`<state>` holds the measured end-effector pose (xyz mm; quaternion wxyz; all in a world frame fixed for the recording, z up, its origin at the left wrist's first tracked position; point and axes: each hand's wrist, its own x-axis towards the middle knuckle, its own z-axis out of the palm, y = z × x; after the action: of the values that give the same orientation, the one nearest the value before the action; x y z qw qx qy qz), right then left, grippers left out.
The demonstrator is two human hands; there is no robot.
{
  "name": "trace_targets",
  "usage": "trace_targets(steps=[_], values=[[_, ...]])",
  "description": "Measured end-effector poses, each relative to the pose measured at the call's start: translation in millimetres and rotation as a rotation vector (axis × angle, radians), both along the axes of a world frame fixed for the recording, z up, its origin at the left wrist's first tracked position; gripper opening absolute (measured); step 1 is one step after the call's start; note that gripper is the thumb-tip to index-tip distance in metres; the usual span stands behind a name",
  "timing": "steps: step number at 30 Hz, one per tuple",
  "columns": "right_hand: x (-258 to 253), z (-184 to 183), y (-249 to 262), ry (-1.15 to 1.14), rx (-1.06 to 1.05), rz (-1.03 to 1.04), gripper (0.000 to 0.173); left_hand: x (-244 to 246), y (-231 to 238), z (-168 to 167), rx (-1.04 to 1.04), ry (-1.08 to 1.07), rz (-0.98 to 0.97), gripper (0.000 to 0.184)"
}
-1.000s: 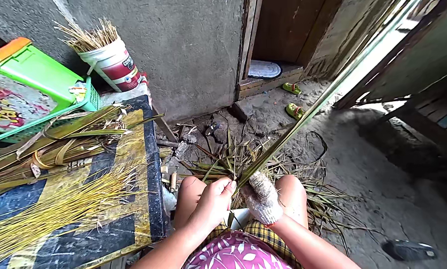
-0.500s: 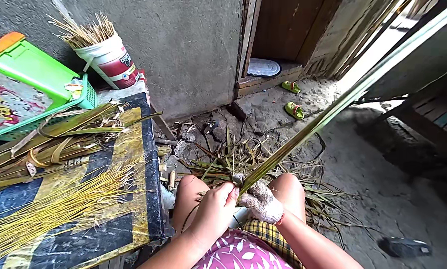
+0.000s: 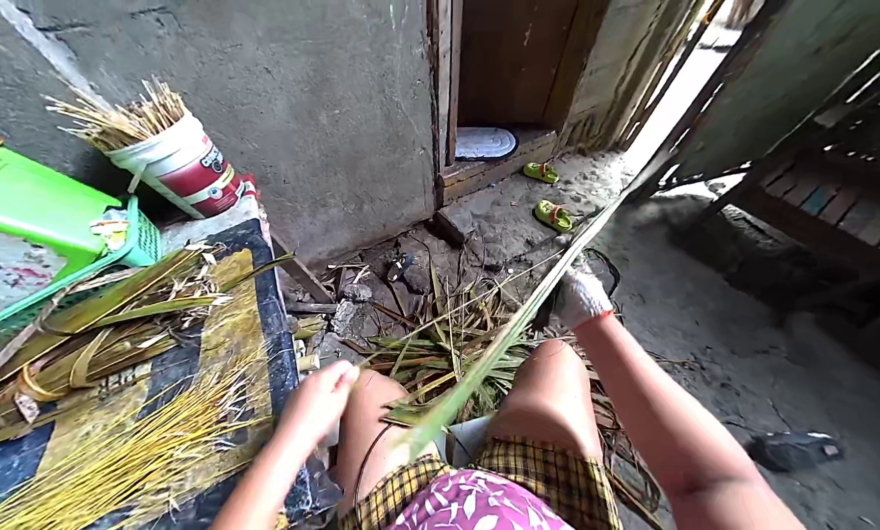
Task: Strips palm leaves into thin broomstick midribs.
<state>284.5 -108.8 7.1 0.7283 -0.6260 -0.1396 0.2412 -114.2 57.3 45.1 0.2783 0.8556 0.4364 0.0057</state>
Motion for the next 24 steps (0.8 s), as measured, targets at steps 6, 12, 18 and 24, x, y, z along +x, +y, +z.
trace_targets(steps=[6,12,18,24], values=[[78.9,7.3,-25.7,-0.031,-0.143,-0.173,0.025,-19.3,56.1,17.4,0.164,0.123,0.114,0.038],[125.4,27.1,-79.8,-0.267,-0.681,-0.415,0.045,-50.4,80.3,34.5,0.255,0.080,0.389,0.041],[119.8,-12.9,-82.1,-0.596,-1.291,0.194,0.046,-22.1,38.3,30.6,-0.022,-0.158,0.361,0.038],[-0.9,-1.8,-46.7,-0.335,-0.715,0.412,0.043,30.7,-27.3,32.9,-0.448,-0.492,0.342,0.028]])
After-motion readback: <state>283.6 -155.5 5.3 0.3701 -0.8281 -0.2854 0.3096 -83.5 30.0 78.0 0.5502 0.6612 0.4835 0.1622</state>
